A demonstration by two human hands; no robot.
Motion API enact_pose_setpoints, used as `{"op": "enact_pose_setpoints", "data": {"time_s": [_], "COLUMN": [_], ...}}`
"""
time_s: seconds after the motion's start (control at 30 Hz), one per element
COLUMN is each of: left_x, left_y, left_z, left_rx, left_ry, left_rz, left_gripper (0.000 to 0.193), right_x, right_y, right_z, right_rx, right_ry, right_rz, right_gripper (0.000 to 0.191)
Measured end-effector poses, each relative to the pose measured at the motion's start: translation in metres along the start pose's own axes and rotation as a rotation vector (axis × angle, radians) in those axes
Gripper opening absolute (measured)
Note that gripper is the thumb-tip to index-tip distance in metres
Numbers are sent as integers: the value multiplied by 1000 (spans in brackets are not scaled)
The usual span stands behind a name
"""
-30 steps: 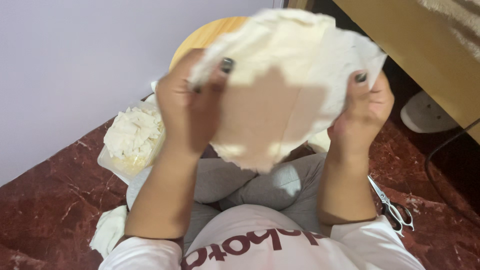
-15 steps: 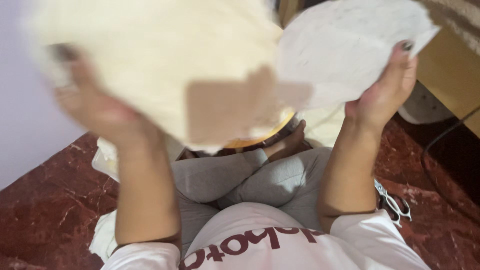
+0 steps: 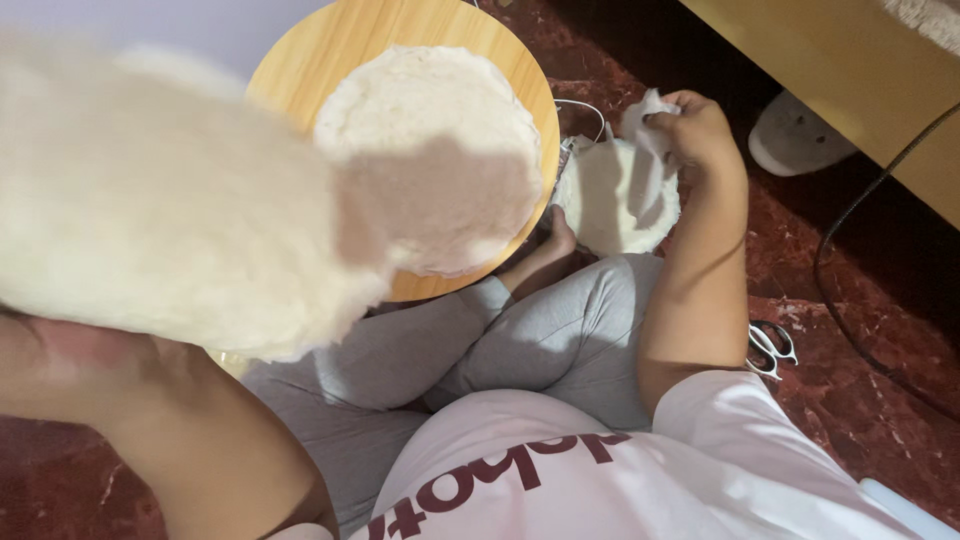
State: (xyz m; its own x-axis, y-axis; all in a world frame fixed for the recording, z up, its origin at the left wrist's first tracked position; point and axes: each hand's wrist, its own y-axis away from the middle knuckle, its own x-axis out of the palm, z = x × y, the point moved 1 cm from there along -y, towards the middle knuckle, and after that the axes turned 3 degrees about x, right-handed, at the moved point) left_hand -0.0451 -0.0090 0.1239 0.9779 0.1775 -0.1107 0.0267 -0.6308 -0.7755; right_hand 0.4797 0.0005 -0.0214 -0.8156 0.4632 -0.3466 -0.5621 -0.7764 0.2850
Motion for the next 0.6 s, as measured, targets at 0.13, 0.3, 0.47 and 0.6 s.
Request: {"op": "enact_pose_setpoints", "data": {"time_s": [0.13,0.3,0.47,0.6], "left_x": [4,15,26,24], "left_y": [-1,0,6,10], "left_z": [-11,-17,-11,0], "left_rx": [72,111,-47,-137], "left_ry": [-116,-124,167,404], "left_rz": [60,46,-33,-78], "left_gripper": [37,31,26,22], "right_x": [-3,4,9,5], "right_y": [0,0,2,-1], "right_z": [-4,-40,-62,-48], "right_rx": [61,319,499,464], "right_ry": [-279,2,328,507], "right_rz": [90,23,-28,-110], "right_gripper": [19,33,46,36]}}
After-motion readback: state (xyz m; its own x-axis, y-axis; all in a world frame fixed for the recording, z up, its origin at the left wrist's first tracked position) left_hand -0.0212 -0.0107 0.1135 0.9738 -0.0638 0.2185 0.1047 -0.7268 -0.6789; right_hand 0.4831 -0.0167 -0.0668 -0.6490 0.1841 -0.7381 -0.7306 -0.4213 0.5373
